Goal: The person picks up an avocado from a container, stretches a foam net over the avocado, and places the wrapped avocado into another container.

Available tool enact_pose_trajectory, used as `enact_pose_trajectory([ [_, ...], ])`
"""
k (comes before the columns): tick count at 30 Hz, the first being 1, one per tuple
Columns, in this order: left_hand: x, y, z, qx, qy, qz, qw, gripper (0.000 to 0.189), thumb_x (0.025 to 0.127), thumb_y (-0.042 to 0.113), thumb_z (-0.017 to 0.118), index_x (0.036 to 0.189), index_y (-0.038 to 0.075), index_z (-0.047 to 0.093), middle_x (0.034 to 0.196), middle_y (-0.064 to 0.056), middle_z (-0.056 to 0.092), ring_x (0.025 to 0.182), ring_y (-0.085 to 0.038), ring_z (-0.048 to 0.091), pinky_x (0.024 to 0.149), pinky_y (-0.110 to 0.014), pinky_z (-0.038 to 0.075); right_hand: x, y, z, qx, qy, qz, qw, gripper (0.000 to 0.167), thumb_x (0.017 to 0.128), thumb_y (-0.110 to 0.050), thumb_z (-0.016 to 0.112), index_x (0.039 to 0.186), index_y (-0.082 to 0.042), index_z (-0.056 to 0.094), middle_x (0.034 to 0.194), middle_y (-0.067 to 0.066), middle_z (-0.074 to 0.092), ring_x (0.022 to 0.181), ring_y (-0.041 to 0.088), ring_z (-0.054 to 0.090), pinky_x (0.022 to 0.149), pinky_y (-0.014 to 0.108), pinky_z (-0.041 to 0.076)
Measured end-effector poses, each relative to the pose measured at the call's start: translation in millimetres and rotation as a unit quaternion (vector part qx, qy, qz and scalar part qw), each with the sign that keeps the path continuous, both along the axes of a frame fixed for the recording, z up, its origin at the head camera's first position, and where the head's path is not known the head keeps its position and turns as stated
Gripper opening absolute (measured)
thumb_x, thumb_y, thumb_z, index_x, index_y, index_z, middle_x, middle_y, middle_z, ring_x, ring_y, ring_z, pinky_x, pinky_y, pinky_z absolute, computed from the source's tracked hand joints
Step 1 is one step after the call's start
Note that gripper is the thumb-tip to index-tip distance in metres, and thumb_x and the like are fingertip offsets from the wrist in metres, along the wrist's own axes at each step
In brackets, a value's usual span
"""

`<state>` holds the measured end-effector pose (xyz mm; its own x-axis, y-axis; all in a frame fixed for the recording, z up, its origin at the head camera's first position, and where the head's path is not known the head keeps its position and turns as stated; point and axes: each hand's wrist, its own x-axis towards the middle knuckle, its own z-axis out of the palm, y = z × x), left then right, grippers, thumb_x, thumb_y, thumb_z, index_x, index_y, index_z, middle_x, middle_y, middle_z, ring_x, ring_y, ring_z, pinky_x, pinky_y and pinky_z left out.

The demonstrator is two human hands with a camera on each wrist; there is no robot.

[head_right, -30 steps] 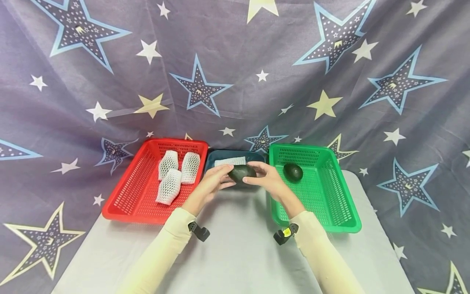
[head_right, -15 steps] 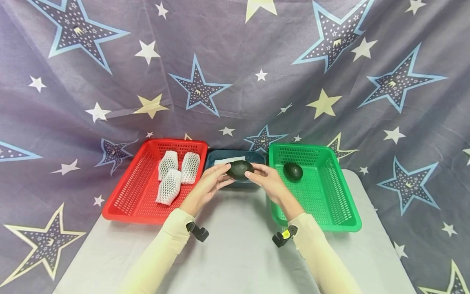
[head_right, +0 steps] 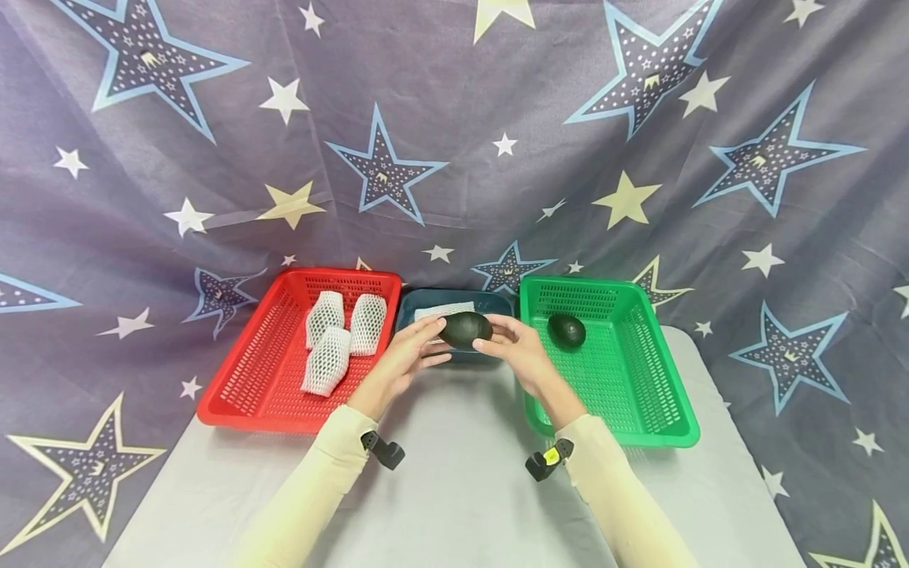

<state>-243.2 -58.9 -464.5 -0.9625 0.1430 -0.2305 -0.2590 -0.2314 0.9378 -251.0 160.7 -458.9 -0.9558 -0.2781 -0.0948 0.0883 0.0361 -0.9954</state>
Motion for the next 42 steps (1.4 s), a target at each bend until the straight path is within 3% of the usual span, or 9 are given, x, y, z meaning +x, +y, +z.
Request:
enact_pose_trajectory([
  [6, -1.6, -1.2, -2.1, 0.029, 0.008, -0.005, 0.9995, 0.047, 0.103, 0.02, 0.061, 0.146, 0.004, 0.053, 0.138, -0.018, 0.06, 0.091, -0.013, 0.069, 0.101, -0.042, 0.055, 2.5, -2.9, -0.3, -0.024, 0.032, -0.013, 0.9991, 0.063, 0.087, 0.006, 0.075, 0.145, -0.002, 0.051, 0.137, 0.013, 0.059, 0.114, 0.005, 0.063, 0.098, 0.02, 0.054],
  [11, -2.8, -1.6, -3.9, 0.048, 0.02, 0.004, 0.9986, 0.045, 0.102, 0.014, 0.061, 0.145, 0.001, 0.054, 0.131, -0.013, 0.058, 0.092, -0.014, 0.069, 0.103, -0.043, 0.054, 3.8, -4.7, 0.1, -0.024, 0.035, -0.009, 0.999, 0.058, 0.094, -0.003, 0.07, 0.148, -0.004, 0.049, 0.132, 0.011, 0.06, 0.111, 0.006, 0.064, 0.096, 0.02, 0.054],
  [19, -1.9, -1.6, -4.8, 0.063, 0.028, 0.005, 0.9976, 0.047, 0.1, 0.006, 0.062, 0.145, -0.002, 0.051, 0.129, -0.01, 0.061, 0.105, -0.014, 0.065, 0.107, -0.046, 0.051, 5.9, -5.3, 0.4, -0.054, -0.015, -0.012, 0.9984, 0.051, 0.102, -0.009, 0.06, 0.148, 0.005, 0.044, 0.108, 0.001, 0.063, 0.096, 0.007, 0.068, 0.093, 0.025, 0.058],
  [23, -2.7, -0.8, -7.1, 0.069, 0.019, 0.021, 0.9972, 0.046, 0.099, 0.001, 0.061, 0.144, -0.005, 0.052, 0.13, -0.014, 0.063, 0.103, -0.012, 0.066, 0.106, -0.043, 0.052, 6.4, -4.8, -0.5, -0.049, -0.027, -0.008, 0.9984, 0.053, 0.102, -0.009, 0.061, 0.149, 0.008, 0.041, 0.108, 0.0, 0.065, 0.093, 0.008, 0.069, 0.093, 0.028, 0.058],
  [30, -2.4, -0.5, -11.1, 0.05, 0.013, 0.029, 0.9982, 0.044, 0.099, 0.004, 0.062, 0.142, -0.005, 0.054, 0.133, -0.013, 0.06, 0.097, -0.009, 0.066, 0.104, -0.038, 0.054, 7.5, -3.2, -4.2, -0.022, -0.037, -0.01, 0.999, 0.054, 0.102, -0.008, 0.061, 0.15, 0.005, 0.042, 0.125, 0.014, 0.06, 0.099, 0.006, 0.066, 0.095, 0.026, 0.057],
  [35, 0.7, 0.1, -11.5, 0.019, -0.006, 0.052, 0.9985, 0.039, 0.098, 0.007, 0.066, 0.135, -0.004, 0.061, 0.129, -0.013, 0.064, 0.093, -0.011, 0.067, 0.097, -0.038, 0.058, 8.5, -5.1, -8.1, 0.007, -0.032, -0.011, 0.9994, 0.054, 0.098, -0.005, 0.066, 0.148, 0.003, 0.047, 0.135, 0.024, 0.058, 0.102, 0.005, 0.065, 0.1, 0.031, 0.055],
  [42, 5.8, 1.2, -17.1, -0.022, -0.036, 0.074, 0.9963, 0.038, 0.096, 0.008, 0.068, 0.132, -0.005, 0.063, 0.129, -0.014, 0.067, 0.088, -0.009, 0.067, 0.102, -0.044, 0.055, 11.6, -11.7, -16.7, 0.039, -0.038, -0.03, 0.9981, 0.051, 0.094, -0.003, 0.07, 0.141, 0.005, 0.053, 0.133, 0.028, 0.061, 0.1, 0.009, 0.066, 0.096, 0.032, 0.058],
])
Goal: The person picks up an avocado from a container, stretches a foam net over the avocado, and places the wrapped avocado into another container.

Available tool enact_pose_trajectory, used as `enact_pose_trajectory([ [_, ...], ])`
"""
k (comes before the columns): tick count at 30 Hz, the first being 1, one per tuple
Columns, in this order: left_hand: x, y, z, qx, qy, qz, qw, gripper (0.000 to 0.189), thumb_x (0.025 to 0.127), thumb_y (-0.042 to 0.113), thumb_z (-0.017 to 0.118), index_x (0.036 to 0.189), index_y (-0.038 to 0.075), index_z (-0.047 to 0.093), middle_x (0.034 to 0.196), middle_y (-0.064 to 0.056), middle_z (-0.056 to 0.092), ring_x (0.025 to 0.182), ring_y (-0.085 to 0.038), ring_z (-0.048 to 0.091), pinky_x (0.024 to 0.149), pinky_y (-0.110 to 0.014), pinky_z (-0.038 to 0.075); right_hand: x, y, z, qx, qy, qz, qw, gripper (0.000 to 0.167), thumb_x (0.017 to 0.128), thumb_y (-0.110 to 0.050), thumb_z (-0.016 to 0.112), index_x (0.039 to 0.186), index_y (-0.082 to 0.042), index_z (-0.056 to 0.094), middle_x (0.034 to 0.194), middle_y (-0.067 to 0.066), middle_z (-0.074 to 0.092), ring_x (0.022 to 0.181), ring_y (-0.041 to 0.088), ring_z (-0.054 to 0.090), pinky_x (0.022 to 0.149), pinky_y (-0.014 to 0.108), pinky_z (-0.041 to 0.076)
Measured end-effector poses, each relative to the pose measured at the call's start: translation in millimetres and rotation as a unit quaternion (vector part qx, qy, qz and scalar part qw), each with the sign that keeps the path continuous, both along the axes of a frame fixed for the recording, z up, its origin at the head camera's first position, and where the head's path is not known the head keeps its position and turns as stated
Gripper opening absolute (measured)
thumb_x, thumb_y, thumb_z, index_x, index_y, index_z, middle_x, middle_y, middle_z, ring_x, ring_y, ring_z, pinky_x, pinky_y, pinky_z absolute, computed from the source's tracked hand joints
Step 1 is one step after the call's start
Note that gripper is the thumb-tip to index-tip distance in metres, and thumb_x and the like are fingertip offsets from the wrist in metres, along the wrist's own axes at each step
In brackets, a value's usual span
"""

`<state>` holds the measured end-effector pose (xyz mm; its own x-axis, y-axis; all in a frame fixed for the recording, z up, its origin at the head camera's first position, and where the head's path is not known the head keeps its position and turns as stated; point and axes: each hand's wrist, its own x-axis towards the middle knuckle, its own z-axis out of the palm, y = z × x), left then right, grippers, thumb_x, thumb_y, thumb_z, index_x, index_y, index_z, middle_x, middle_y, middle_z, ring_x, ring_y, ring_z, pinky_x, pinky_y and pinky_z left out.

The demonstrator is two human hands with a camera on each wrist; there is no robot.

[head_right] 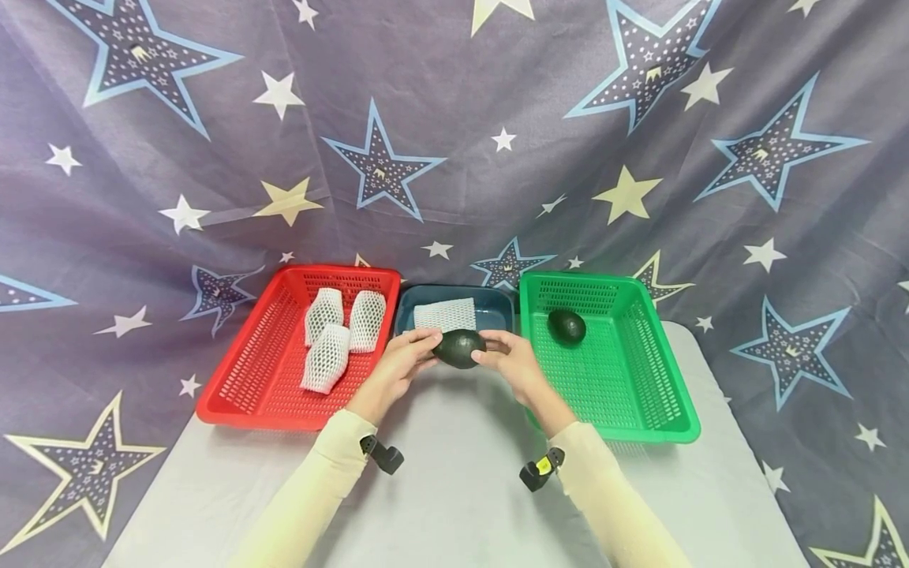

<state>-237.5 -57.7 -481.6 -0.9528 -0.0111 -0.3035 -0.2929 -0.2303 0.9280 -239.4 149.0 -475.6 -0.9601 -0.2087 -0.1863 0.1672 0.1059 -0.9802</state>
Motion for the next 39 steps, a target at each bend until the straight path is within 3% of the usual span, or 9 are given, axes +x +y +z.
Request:
enact_pose_trajectory([
  [5, 4.1, 0.5, -6.1, -0.029, -0.034, 0.007, 0.999, 0.037, 0.096, 0.009, 0.068, 0.131, -0.003, 0.064, 0.12, -0.013, 0.07, 0.088, -0.011, 0.069, 0.102, -0.047, 0.055, 1.8, -5.8, -10.0, 0.025, -0.003, -0.004, 0.9997, 0.048, 0.092, 0.0, 0.071, 0.137, 0.008, 0.056, 0.131, 0.03, 0.062, 0.104, 0.017, 0.066, 0.09, 0.026, 0.059],
  [13, 9.8, 1.0, -19.9, -0.055, -0.07, 0.025, 0.9956, 0.034, 0.096, 0.007, 0.067, 0.128, -0.002, 0.067, 0.12, -0.013, 0.07, 0.088, -0.011, 0.067, 0.097, -0.045, 0.058, 3.8, -13.5, -25.4, 0.077, 0.003, -0.003, 0.997, 0.046, 0.089, 0.005, 0.071, 0.133, 0.011, 0.058, 0.126, 0.031, 0.063, 0.112, 0.03, 0.064, 0.089, 0.027, 0.059],
  [22, 12.9, 1.1, -38.4, -0.06, -0.097, 0.047, 0.9924, 0.032, 0.094, 0.004, 0.066, 0.124, -0.004, 0.068, 0.097, -0.003, 0.071, 0.077, -0.009, 0.063, 0.091, -0.042, 0.06, 6.8, -21.9, -43.9, 0.1, -0.015, -0.007, 0.9949, 0.044, 0.086, 0.006, 0.073, 0.128, 0.012, 0.061, 0.119, 0.028, 0.066, 0.103, 0.026, 0.066, 0.083, 0.023, 0.057],
  [26, 13.5, 2.5, -45.8, -0.064, -0.105, 0.052, 0.9911, 0.031, 0.094, 0.003, 0.066, 0.124, -0.003, 0.068, 0.096, -0.002, 0.069, 0.077, -0.009, 0.062, 0.095, -0.043, 0.058, 6.9, -24.0, -49.9, 0.099, -0.022, -0.009, 0.9947, 0.043, 0.085, 0.006, 0.073, 0.126, 0.012, 0.062, 0.117, 0.027, 0.066, 0.101, 0.025, 0.065, 0.08, 0.022, 0.056],
  [32, 14.3, 4.4, -52.1, -0.072, -0.111, 0.057, 0.9896, 0.033, 0.093, 0.003, 0.065, 0.125, -0.002, 0.068, 0.108, -0.008, 0.071, 0.082, -0.012, 0.063, 0.093, -0.042, 0.059, 6.7, -26.0, -55.2, 0.107, -0.033, -0.012, 0.9936, 0.041, 0.086, 0.005, 0.073, 0.125, 0.011, 0.063, 0.114, 0.024, 0.065, 0.1, 0.023, 0.061, 0.077, 0.021, 0.055],
  [35, 13.8, 4.4, -54.9, -0.071, -0.114, 0.058, 0.9893, 0.034, 0.094, 0.003, 0.065, 0.127, -0.003, 0.067, 0.112, -0.009, 0.071, 0.085, -0.014, 0.062, 0.092, -0.041, 0.059, 6.6, -27.1, -56.9, 0.091, -0.045, -0.014, 0.9948, 0.04, 0.088, 0.006, 0.071, 0.126, 0.013, 0.062, 0.114, 0.024, 0.064, 0.098, 0.022, 0.061, 0.082, 0.026, 0.058],
  [39, 13.5, 4.3, -57.6, -0.067, -0.116, 0.061, 0.9891, 0.035, 0.094, 0.002, 0.064, 0.128, -0.005, 0.066, 0.106, -0.007, 0.07, 0.085, -0.014, 0.062, 0.091, -0.04, 0.059, 5.6, -28.1, -58.8, 0.05, -0.073, -0.017, 0.9959, 0.036, 0.093, 0.008, 0.064, 0.128, 0.017, 0.058, 0.122, 0.032, 0.062, 0.102, 0.027, 0.067, 0.097, 0.042, 0.058],
])
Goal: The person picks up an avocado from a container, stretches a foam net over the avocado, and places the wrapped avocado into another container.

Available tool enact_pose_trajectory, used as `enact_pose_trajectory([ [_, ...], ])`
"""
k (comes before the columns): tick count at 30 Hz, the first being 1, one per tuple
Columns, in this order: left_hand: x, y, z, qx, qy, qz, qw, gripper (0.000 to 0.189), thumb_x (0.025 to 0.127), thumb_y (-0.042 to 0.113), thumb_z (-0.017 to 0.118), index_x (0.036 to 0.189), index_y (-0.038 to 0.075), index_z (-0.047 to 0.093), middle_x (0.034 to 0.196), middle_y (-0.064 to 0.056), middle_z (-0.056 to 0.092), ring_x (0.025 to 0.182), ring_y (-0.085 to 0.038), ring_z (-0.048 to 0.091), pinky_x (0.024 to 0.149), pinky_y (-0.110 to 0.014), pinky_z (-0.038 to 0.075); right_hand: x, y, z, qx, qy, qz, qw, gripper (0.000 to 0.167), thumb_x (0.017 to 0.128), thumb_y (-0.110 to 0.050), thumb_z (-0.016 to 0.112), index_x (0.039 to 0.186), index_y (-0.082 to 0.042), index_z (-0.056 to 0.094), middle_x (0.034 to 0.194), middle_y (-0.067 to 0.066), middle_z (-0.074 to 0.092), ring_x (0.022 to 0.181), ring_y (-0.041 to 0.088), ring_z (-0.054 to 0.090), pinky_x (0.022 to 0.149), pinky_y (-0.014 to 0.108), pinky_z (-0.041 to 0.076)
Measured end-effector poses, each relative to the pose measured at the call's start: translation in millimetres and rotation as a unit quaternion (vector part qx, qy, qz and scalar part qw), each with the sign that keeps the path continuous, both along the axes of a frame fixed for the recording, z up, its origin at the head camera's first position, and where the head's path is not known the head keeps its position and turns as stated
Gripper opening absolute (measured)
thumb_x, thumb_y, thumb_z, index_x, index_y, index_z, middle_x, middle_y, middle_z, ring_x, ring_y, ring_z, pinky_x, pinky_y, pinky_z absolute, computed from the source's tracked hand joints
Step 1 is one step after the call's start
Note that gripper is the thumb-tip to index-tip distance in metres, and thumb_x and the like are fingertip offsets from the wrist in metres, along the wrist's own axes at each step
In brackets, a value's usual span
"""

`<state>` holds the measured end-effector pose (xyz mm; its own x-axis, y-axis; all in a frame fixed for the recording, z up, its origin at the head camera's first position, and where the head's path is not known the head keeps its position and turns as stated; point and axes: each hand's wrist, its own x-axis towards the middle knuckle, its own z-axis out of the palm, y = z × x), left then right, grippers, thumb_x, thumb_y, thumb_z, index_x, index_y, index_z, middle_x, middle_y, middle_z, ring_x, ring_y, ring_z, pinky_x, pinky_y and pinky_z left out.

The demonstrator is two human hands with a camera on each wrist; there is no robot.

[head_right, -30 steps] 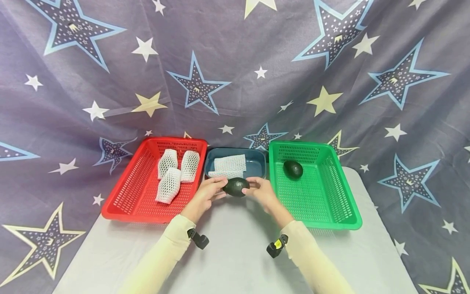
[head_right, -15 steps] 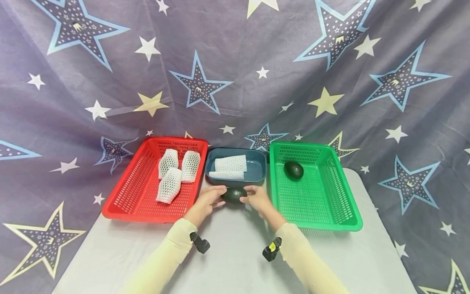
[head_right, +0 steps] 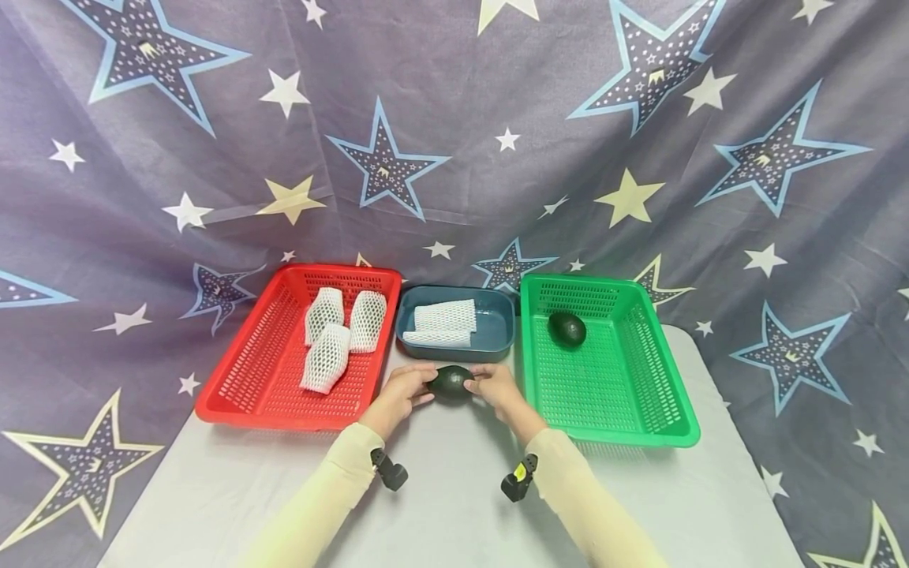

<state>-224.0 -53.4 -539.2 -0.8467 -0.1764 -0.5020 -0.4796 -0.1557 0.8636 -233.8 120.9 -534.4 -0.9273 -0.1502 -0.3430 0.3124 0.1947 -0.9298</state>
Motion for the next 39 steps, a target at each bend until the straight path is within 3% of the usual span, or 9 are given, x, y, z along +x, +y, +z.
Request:
enact_pose_trajectory([
  [5, -0.4, -0.3, -4.1, 0.001, -0.003, 0.0, 1.0, 0.034, 0.094, 0.001, 0.064, 0.127, -0.006, 0.065, 0.1, -0.004, 0.069, 0.085, -0.014, 0.061, 0.089, -0.04, 0.059, -1.3, -2.2, -0.8, -0.019, -0.025, -0.032, 0.999, 0.031, 0.094, 0.009, 0.061, 0.124, 0.02, 0.059, 0.121, 0.033, 0.063, 0.103, 0.03, 0.07, 0.102, 0.05, 0.053],
  [11, -1.1, -1.2, -8.5, 0.0, -0.003, 0.0, 1.0, 0.036, 0.093, 0.002, 0.065, 0.129, -0.006, 0.064, 0.1, -0.004, 0.068, 0.083, -0.013, 0.058, 0.082, -0.035, 0.06, -2.1, -2.6, -5.9, -0.017, -0.033, -0.065, 0.9972, 0.026, 0.093, 0.01, 0.063, 0.117, 0.019, 0.063, 0.098, 0.014, 0.067, 0.091, 0.023, 0.071, 0.095, 0.044, 0.058],
  [16, -2.5, -1.5, -10.1, 0.002, -0.005, 0.003, 1.0, 0.036, 0.093, 0.002, 0.065, 0.129, -0.006, 0.065, 0.1, -0.003, 0.068, 0.085, -0.013, 0.058, 0.081, -0.034, 0.058, -3.2, -3.2, -8.7, -0.015, -0.034, -0.072, 0.9967, 0.022, 0.093, 0.01, 0.063, 0.114, 0.018, 0.064, 0.089, 0.008, 0.066, 0.084, 0.016, 0.068, 0.091, 0.04, 0.06],
  [29, -3.5, -1.8, -13.8, -0.001, -0.006, -0.005, 1.0, 0.037, 0.095, 0.006, 0.063, 0.131, -0.003, 0.064, 0.104, -0.004, 0.068, 0.086, -0.01, 0.059, 0.08, -0.03, 0.055, -2.1, -6.3, -6.0, -0.004, -0.029, -0.079, 0.9965, 0.022, 0.093, 0.008, 0.064, 0.113, 0.017, 0.065, 0.092, 0.011, 0.066, 0.087, 0.021, 0.069, 0.086, 0.036, 0.062],
  [36, -4.5, -1.0, -13.0, 0.003, -0.006, -0.002, 1.0, 0.036, 0.096, 0.008, 0.063, 0.131, -0.003, 0.064, 0.127, -0.015, 0.066, 0.099, -0.014, 0.06, 0.085, -0.033, 0.055, -0.9, -8.8, -2.1, 0.008, -0.026, -0.08, 0.9964, 0.023, 0.093, 0.007, 0.064, 0.115, 0.013, 0.066, 0.098, 0.013, 0.067, 0.09, 0.022, 0.069, 0.093, 0.043, 0.059],
  [39, -4.5, -1.2, -12.6, 0.005, -0.006, 0.0, 1.0, 0.037, 0.096, 0.007, 0.062, 0.132, -0.003, 0.063, 0.129, -0.015, 0.065, 0.101, -0.015, 0.06, 0.089, -0.036, 0.055, -1.0, -9.2, -1.1, 0.009, -0.022, -0.08, 0.9965, 0.025, 0.093, 0.006, 0.064, 0.117, 0.013, 0.066, 0.096, 0.013, 0.068, 0.087, 0.02, 0.067, 0.094, 0.046, 0.059],
])
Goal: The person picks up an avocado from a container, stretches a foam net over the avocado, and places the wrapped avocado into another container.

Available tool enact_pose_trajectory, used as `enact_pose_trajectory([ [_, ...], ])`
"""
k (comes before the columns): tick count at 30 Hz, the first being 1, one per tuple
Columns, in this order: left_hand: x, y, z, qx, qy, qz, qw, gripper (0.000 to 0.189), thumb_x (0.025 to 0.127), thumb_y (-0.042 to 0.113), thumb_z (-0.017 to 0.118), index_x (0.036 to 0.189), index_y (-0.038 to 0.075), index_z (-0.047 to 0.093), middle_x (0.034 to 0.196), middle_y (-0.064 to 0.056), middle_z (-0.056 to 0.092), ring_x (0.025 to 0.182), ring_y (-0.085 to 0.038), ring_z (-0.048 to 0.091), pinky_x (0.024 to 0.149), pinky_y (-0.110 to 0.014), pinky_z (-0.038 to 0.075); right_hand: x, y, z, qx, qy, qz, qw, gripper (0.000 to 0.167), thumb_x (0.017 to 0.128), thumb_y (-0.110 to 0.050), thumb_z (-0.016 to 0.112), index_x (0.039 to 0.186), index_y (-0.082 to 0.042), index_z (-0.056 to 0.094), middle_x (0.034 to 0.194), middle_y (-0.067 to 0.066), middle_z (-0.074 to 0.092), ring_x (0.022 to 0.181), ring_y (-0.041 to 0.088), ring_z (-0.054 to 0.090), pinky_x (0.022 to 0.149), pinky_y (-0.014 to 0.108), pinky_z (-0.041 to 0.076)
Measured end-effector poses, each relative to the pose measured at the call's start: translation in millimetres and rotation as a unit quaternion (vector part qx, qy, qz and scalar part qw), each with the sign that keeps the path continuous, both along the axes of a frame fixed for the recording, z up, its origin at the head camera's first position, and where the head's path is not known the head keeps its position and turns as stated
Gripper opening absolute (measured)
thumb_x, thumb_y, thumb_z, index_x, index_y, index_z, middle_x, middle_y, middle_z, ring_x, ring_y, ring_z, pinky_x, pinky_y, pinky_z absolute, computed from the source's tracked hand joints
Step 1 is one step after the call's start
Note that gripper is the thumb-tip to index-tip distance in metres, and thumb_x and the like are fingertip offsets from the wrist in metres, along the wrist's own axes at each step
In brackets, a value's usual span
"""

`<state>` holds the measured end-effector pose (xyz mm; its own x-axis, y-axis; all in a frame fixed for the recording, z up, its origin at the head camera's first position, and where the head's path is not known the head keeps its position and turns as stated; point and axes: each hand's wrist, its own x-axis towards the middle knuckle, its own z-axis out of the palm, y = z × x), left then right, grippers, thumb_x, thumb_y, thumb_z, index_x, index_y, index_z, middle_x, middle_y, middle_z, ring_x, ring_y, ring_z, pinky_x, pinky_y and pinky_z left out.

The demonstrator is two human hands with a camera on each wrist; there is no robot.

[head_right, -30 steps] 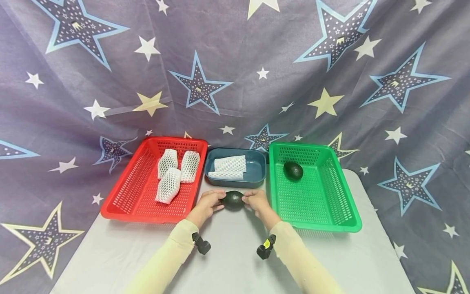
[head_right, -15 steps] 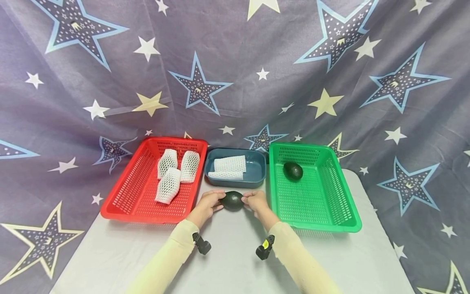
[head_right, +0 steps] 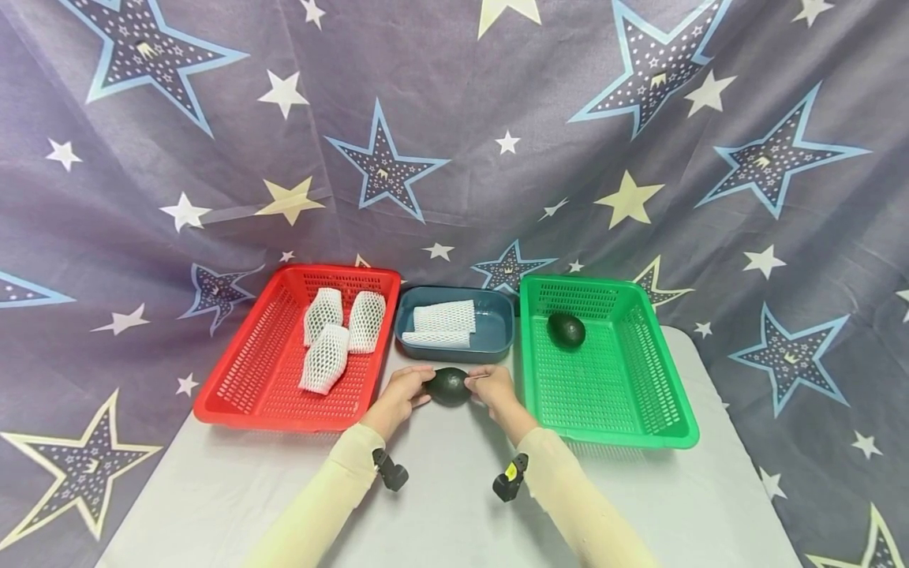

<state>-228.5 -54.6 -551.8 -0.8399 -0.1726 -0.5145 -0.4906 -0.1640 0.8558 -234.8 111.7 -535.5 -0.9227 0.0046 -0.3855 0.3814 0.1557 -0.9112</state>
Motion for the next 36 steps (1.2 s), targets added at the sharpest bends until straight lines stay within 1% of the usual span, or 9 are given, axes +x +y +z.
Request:
enact_pose_trajectory([
  [6, -1.2, -0.9, -1.1, 0.005, -0.006, 0.005, 1.0, 0.037, 0.096, 0.008, 0.064, 0.132, -0.001, 0.064, 0.111, -0.006, 0.067, 0.09, -0.013, 0.056, 0.091, -0.038, 0.054, -1.2, 1.2, -0.4, 0.003, 0.005, -0.007, 1.0, 0.025, 0.092, 0.006, 0.065, 0.117, 0.012, 0.066, 0.093, 0.012, 0.069, 0.086, 0.02, 0.068, 0.09, 0.044, 0.061],
  [13, -2.6, -0.4, -1.3, 0.008, 0.0, 0.006, 0.9999, 0.039, 0.095, 0.009, 0.064, 0.133, -0.001, 0.063, 0.132, -0.015, 0.065, 0.103, -0.014, 0.058, 0.087, -0.035, 0.054, -3.1, 2.0, -1.1, 0.012, -0.002, -0.011, 0.9999, 0.025, 0.092, 0.005, 0.066, 0.117, 0.01, 0.066, 0.096, 0.013, 0.07, 0.086, 0.019, 0.068, 0.09, 0.043, 0.06],
  [15, -2.9, -0.1, -1.6, 0.009, 0.001, 0.008, 0.9999, 0.039, 0.095, 0.009, 0.065, 0.132, -0.001, 0.063, 0.126, -0.013, 0.067, 0.1, -0.013, 0.059, 0.087, -0.035, 0.054, -3.5, 2.2, -0.8, 0.013, -0.001, -0.011, 0.9999, 0.025, 0.092, 0.005, 0.066, 0.117, 0.01, 0.066, 0.097, 0.014, 0.07, 0.088, 0.021, 0.069, 0.09, 0.043, 0.06],
  [18, -3.1, 0.5, -1.6, 0.01, 0.003, 0.013, 0.9999, 0.037, 0.094, 0.008, 0.066, 0.13, -0.001, 0.065, 0.108, -0.005, 0.069, 0.092, -0.011, 0.059, 0.086, -0.035, 0.054, -2.9, 3.0, 0.8, 0.024, 0.01, -0.005, 0.9996, 0.024, 0.092, 0.006, 0.066, 0.116, 0.011, 0.066, 0.095, 0.014, 0.069, 0.089, 0.022, 0.069, 0.088, 0.042, 0.061],
  [21, -2.9, 1.3, -0.7, 0.012, 0.007, 0.013, 0.9998, 0.036, 0.093, 0.008, 0.066, 0.128, -0.001, 0.066, 0.097, 0.002, 0.066, 0.087, -0.01, 0.058, 0.084, -0.035, 0.053, -1.7, 4.0, 4.9, 0.068, 0.039, 0.012, 0.9968, 0.023, 0.091, 0.005, 0.067, 0.113, 0.011, 0.067, 0.09, 0.013, 0.068, 0.083, 0.021, 0.067, 0.079, 0.035, 0.061],
  [25, -2.5, 1.2, 0.2, 0.013, 0.007, 0.012, 0.9998, 0.036, 0.093, 0.009, 0.067, 0.128, 0.0, 0.066, 0.101, 0.0, 0.069, 0.09, -0.011, 0.06, 0.084, -0.035, 0.052, -1.7, 2.8, 16.0, 0.153, 0.092, 0.051, 0.9827, 0.019, 0.089, 0.002, 0.071, 0.107, 0.008, 0.069, 0.087, 0.013, 0.068, 0.078, 0.018, 0.062, 0.067, 0.026, 0.054],
  [29, -2.0, 0.9, 0.6, 0.012, 0.003, 0.008, 0.9999, 0.037, 0.093, 0.009, 0.068, 0.129, 0.001, 0.066, 0.114, -0.006, 0.071, 0.098, -0.015, 0.062, 0.09, -0.038, 0.054, -6.5, -0.5, 35.3, 0.197, 0.134, 0.091, 0.9668, 0.017, 0.089, -0.001, 0.074, 0.104, 0.005, 0.071, 0.091, 0.016, 0.072, 0.082, 0.023, 0.066, 0.07, 0.027, 0.054],
  [32, -1.6, 0.7, 1.7, 0.01, 0.002, 0.004, 0.9999, 0.037, 0.093, 0.01, 0.068, 0.129, 0.002, 0.066, 0.112, -0.006, 0.071, 0.096, -0.015, 0.062, 0.09, -0.039, 0.054, -16.3, -3.1, 51.0, 0.221, 0.168, 0.114, 0.9539, 0.018, 0.089, -0.004, 0.075, 0.106, 0.003, 0.072, 0.094, 0.018, 0.075, 0.086, 0.027, 0.069, 0.073, 0.031, 0.057],
  [36, -1.7, 1.5, 2.6, 0.01, 0.005, -0.002, 0.9999, 0.039, 0.092, 0.01, 0.069, 0.13, 0.002, 0.065, 0.101, 0.0, 0.068, 0.089, -0.013, 0.059, 0.085, -0.036, 0.055, -38.9, -4.8, 64.3, 0.256, 0.199, 0.141, 0.9354, 0.02, 0.092, -0.007, 0.073, 0.111, 0.002, 0.072, 0.099, 0.018, 0.075, 0.091, 0.03, 0.07, 0.077, 0.036, 0.058],
])
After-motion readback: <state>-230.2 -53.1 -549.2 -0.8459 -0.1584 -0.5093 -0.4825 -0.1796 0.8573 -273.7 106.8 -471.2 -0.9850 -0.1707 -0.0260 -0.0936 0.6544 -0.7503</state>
